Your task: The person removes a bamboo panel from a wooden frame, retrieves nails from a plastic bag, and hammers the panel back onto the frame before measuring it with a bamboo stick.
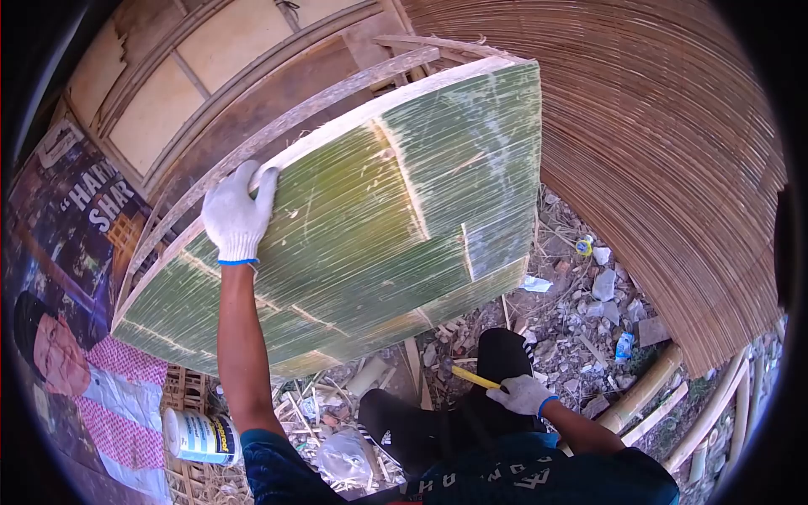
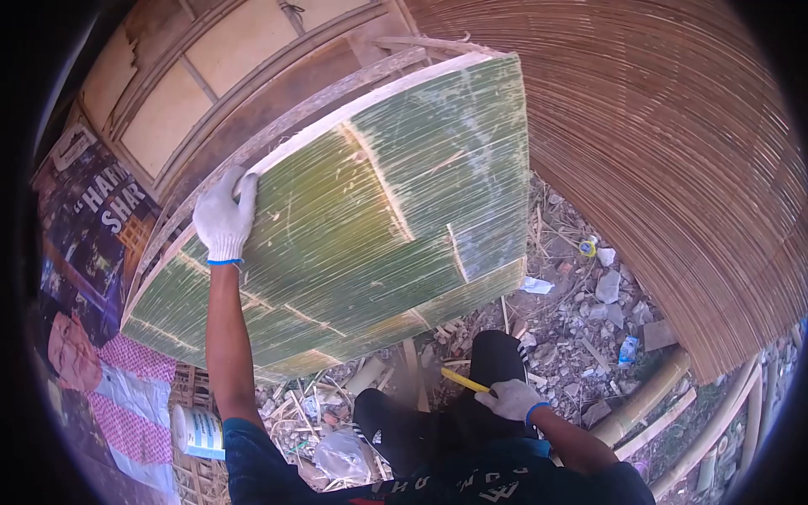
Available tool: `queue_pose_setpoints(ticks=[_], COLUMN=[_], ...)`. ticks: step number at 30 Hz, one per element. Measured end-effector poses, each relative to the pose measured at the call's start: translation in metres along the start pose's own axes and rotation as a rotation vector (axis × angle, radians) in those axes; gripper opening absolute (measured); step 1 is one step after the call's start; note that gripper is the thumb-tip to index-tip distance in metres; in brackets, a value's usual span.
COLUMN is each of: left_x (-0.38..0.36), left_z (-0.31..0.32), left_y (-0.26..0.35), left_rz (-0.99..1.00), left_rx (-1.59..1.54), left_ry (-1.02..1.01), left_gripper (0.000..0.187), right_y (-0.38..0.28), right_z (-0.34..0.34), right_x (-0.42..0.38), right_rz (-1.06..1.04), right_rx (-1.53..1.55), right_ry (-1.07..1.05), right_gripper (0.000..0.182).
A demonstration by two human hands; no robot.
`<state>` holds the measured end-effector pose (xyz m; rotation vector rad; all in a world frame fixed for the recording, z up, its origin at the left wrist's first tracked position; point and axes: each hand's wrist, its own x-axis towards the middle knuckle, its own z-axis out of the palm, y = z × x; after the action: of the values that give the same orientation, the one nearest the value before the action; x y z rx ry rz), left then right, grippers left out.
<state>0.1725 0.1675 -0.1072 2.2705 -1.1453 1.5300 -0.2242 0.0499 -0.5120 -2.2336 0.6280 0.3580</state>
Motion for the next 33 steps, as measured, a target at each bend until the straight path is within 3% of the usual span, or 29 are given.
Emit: queue_pose_setpoints(ticks=[5,6,10,13,17,23,25,33], left_x=[-0.004,0.0,0.018,0.034,0.041,0.039,0.035,0.038], left_z=[0.005,-0.001,-0.012,-0.009,0.005,0.01,0.017,0.024], left_y=[0.007,0.017,0.072,0.102,0.104,0.099,0.097,0.094], left_rz=[0.062,0.182,0.393,0.13,0.002,-0.018,-0.017,-0.071], left_rx=[-0.077,-0.039,-0.038,-0.112,-0.076,-0.103,-0.104,-0.232], left_ry=[0.1,0.177,0.237,-0.156,-0.16,-0.119,0.018,0.025], left_gripper=[0.04,0.048,0.052,0.061,0.071,0.073,0.073,0.077], right_y=[0.009,0.008,-0.004,0.003,0.016,0.004,0.009,-0.014], right_z=[0.006,0.006,-0.005,0.003,0.021,0.007,0.014,-0.003], right_x=[0.005,0.005,0.002,0.011,0.02,0.026,0.03,0.013], right_rz=[-0.02,-0.013,0.021,-0.003,-0.046,-0.038,-0.074,-0.151], right_rx=[0.02,0.019,0.011,-0.007,-0.019,-0.027,-0.05,-0.017], right_ry=[-0.009,-0.02,-0.083,-0.077,-0.006,-0.104,-0.018,0.032], right_gripper=[0.072,0.072,0.071,0.072,0.071,0.071,0.076,0.064])
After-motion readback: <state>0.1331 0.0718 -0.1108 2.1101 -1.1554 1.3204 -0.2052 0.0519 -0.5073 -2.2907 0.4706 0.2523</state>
